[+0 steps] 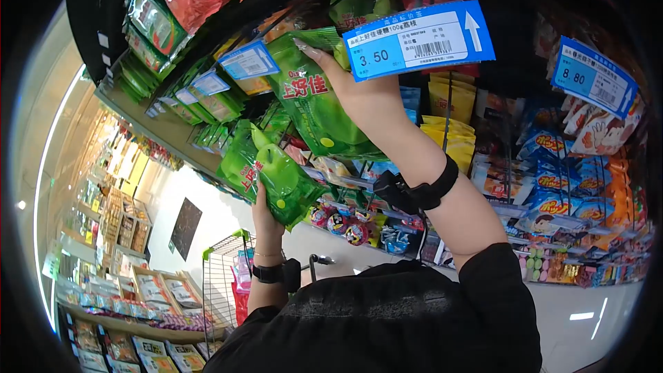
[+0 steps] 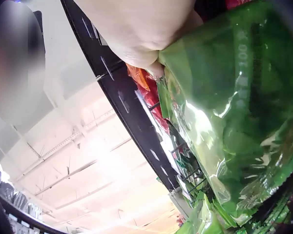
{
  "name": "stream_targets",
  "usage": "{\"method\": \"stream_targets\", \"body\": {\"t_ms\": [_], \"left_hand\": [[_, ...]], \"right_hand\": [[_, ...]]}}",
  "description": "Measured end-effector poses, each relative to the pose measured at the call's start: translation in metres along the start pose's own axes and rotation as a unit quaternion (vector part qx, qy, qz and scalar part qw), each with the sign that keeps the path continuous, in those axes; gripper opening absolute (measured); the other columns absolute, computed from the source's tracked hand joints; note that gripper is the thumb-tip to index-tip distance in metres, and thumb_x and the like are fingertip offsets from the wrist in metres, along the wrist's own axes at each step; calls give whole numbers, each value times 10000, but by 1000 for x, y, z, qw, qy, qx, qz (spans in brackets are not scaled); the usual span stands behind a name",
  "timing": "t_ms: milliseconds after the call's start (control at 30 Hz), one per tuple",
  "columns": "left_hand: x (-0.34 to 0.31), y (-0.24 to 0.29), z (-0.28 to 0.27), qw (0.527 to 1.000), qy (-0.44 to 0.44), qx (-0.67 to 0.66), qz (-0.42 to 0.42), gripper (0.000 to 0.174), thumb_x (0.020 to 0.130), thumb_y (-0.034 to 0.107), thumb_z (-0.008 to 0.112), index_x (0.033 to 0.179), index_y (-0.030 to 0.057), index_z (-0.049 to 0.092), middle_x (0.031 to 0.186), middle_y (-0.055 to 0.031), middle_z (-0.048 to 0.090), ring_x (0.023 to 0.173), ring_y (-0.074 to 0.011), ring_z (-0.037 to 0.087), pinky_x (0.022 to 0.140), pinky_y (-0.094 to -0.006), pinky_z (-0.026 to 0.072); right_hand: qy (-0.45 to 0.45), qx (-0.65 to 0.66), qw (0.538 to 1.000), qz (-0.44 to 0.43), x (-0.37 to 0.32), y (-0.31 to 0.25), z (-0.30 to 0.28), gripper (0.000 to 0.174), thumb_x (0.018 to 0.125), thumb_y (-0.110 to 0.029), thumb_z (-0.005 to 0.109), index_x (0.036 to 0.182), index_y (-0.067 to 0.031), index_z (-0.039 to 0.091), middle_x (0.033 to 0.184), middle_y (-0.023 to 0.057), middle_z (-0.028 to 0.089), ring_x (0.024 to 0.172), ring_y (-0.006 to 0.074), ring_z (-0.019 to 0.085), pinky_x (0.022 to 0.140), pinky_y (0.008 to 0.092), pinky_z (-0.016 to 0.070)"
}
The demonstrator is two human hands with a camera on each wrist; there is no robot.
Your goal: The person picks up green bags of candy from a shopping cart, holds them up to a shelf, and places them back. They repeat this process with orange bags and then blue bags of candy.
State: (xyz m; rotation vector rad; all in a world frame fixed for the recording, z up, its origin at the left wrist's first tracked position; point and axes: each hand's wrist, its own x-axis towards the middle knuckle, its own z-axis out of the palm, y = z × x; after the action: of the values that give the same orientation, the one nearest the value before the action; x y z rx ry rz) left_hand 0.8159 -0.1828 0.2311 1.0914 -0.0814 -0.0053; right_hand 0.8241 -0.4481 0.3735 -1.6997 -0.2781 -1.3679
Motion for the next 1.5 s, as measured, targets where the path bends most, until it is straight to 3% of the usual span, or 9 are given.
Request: {"method": "stream_targets", "body": {"t_ms": [167, 267, 400, 933, 1067, 1267, 1333, 1467, 1500], "left_hand": [[-20, 1, 5, 997, 34, 21, 65, 421, 950, 269, 416, 1280, 12, 368, 1199, -140, 504, 1030, -247, 563, 831, -382, 512], [-21, -1, -2, 997, 42, 15, 70, 413, 949, 258, 419, 1280, 15, 369, 1203, -139, 501, 1037, -247, 558, 844, -384, 504], [-27, 4, 7, 996, 39, 21, 72, 411, 947, 251, 423, 1282, 19, 366, 1211, -140, 494, 1041, -248, 555, 850, -385, 499], [20, 4, -11, 998, -14, 45, 43, 420, 950, 266, 415, 1283, 14, 380, 1200, -140, 516, 1045, -244, 560, 846, -376, 502], [27, 8, 6, 998, -21, 30, 59, 397, 941, 237, 441, 1268, 15, 397, 1184, -133, 527, 1017, -239, 576, 833, -372, 510], [46, 3, 4, 996, -81, 33, 11, 385, 931, 202, 465, 1264, 20, 400, 1188, -127, 521, 1024, -237, 570, 838, -378, 506], [49, 4, 5, 995, -91, 38, -6, 375, 931, 175, 462, 1264, 15, 398, 1185, -127, 521, 1027, -234, 568, 837, -377, 506], [57, 0, 14, 986, -160, 36, -10, 354, 931, 133, 454, 1258, 9, 403, 1179, -119, 527, 1020, -221, 572, 833, -360, 504], [57, 1, 20, 983, -180, 30, -13, 345, 926, 116, 464, 1251, 8, 420, 1174, -103, 530, 1018, -189, 561, 850, -324, 482]], "right_hand": [[-132, 6, 973, 190, 7, -8, -1, 370, 790, -311, 684, 942, 11, 585, 826, 80, 618, 735, 171, 585, 659, 317, 453], [-94, 85, 980, 153, 4, 10, 15, 367, 817, -315, 653, 997, -3, 585, 886, 84, 632, 792, 161, 591, 710, 293, 453], [-69, 167, 973, 146, 8, 4, 21, 323, 868, -295, 588, 1042, -23, 580, 942, 85, 641, 861, 167, 586, 792, 287, 432], [99, -274, 942, -170, 18, 54, 33, 344, 790, -229, 641, 980, 50, 582, 710, 199, 606, 612, 326, 595, 565, 381, 469], [13, -177, 980, 95, 46, 71, 30, 294, 821, -275, 599, 851, 18, 585, 739, 239, 600, 721, 419, 581, 631, 470, 465], [-25, -276, 951, 139, 70, 101, 31, 298, 818, -286, 601, 855, 7, 563, 811, 239, 596, 808, 422, 567, 706, 481, 446], [173, -354, 918, -50, 67, 93, 25, 267, 794, -244, 632, 887, -4, 561, 874, 184, 581, 878, 366, 550, 758, 454, 429], [27, -258, 953, -160, 23, 42, 14, 372, 791, -286, 640, 1010, -3, 534, 839, 141, 583, 748, 273, 570, 669, 337, 465], [-119, -160, 979, 36, 9, 25, 10, 379, 808, -289, 635, 1040, -8, 527, 889, 131, 575, 822, 227, 554, 720, 320, 447]]}}
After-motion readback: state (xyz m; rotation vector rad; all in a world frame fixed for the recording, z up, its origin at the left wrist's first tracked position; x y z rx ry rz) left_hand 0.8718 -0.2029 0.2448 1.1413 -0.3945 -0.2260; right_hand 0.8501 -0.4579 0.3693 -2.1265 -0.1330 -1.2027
